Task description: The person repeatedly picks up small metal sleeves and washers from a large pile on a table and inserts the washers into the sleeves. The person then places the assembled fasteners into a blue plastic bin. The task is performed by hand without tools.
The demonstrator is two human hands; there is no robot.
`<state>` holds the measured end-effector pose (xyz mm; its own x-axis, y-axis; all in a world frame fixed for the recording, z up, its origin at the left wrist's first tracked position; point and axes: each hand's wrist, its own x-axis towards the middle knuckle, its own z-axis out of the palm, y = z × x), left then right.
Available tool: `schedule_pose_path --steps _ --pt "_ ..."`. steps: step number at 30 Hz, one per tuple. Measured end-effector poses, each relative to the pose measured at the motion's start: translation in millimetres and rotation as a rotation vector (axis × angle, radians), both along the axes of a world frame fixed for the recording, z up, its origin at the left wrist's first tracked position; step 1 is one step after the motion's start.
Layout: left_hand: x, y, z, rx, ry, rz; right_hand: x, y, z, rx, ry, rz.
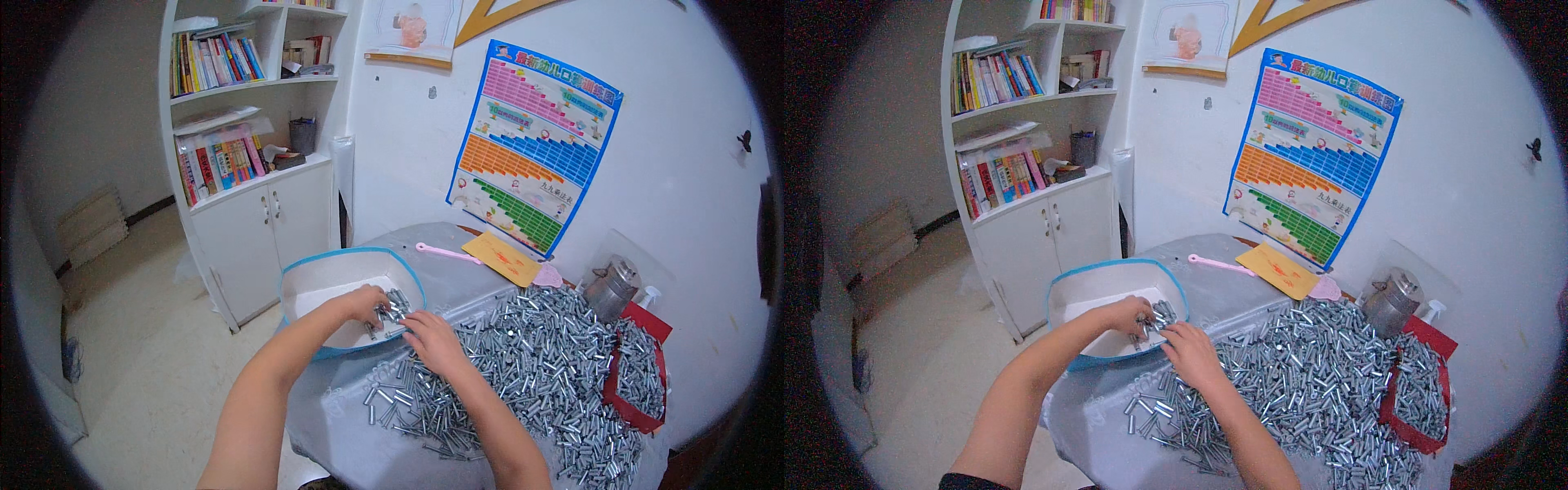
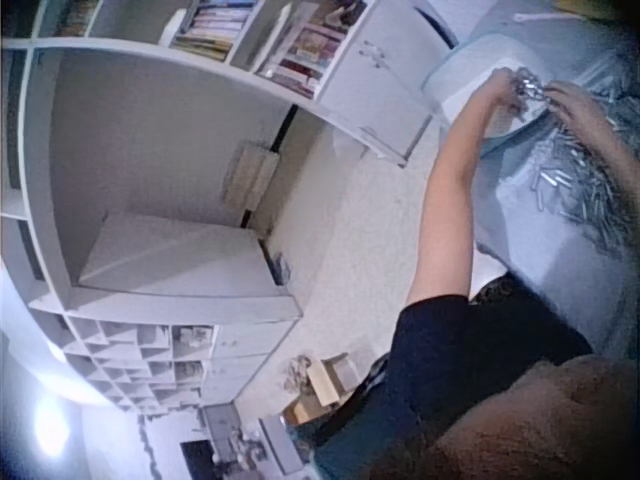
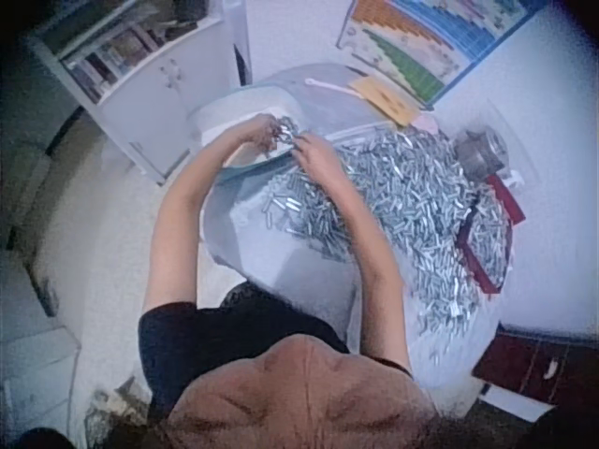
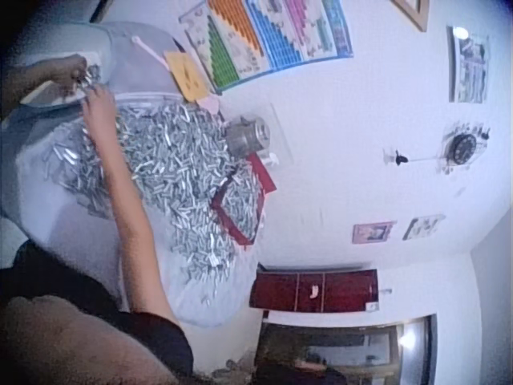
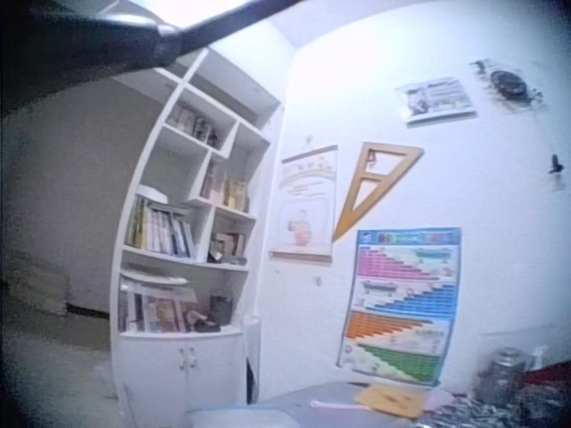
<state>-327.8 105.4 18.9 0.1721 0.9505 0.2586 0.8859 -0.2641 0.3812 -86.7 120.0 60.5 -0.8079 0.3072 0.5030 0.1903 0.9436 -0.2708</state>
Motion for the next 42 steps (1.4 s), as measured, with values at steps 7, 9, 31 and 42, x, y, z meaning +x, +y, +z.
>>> schedule_pose_path --steps 7,9,31,42 --pt "-7.6 -3.4 17.1 -0.358 0.155 0.267 -22.0 10.2 18.5 0.043 -0.231 -0.089" --pt "-20.9 -6.7 13.8 -0.357 0.106 0.309 -31.3 12.3 20.0 0.017 -0.245 -0.114" --pt "-14.7 15.8 -5.4 -0.230 0.033 0.320 -100.5 33.8 -0.3 -0.063 -0.939 -0.324" --pt "0.2 22.8 0.2 -0.152 0.069 0.019 -87.1 37.4 -13.2 -0.053 -0.256 -0.289"
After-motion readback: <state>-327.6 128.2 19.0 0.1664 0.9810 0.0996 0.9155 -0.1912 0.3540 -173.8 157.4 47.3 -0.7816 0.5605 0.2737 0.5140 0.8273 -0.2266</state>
